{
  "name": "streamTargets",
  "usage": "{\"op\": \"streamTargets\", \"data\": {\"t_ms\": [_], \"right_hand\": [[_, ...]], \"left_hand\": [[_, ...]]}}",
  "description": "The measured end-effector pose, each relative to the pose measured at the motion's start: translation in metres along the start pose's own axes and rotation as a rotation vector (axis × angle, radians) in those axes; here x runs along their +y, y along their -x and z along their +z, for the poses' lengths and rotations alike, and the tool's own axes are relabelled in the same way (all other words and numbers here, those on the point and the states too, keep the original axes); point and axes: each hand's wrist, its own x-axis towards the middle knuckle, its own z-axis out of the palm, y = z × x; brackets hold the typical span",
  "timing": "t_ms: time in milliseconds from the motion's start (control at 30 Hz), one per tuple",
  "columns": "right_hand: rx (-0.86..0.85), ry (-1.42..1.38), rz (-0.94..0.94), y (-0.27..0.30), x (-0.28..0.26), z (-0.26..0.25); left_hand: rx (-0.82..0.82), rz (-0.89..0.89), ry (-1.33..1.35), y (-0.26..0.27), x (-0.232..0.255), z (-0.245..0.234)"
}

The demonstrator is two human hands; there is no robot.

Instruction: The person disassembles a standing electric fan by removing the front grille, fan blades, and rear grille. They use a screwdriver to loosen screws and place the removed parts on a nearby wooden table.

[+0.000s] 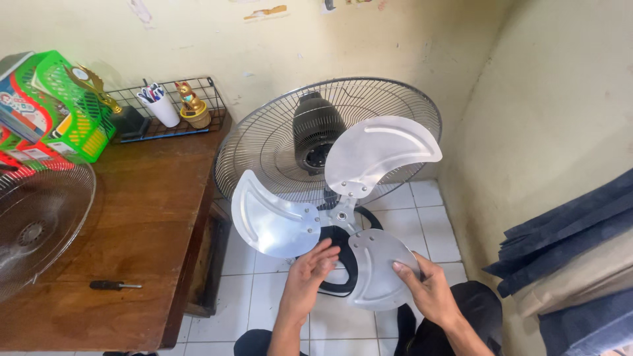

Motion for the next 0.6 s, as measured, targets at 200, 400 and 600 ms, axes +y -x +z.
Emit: {"op": "streamTargets", "data": {"t_ms": [200, 400, 600], "right_hand": [[-0.134, -0.097, -0.077, -0.015, 0.007, -0.008], [-0.205, -0.005, -0.047, -0.022, 0.007, -0.010], [-0.304, -0.007, -0.125, -0.031, 0.000, 0.011]], "left_hand": [[0.240, 0.299, 0.588, 0.005, -0.022, -0.013], [0.499, 0.316, 0.525, 0.033, -0.016, -0.060], [0.512, 0.340, 0.503, 0.063, 0.004, -0.082]]}}
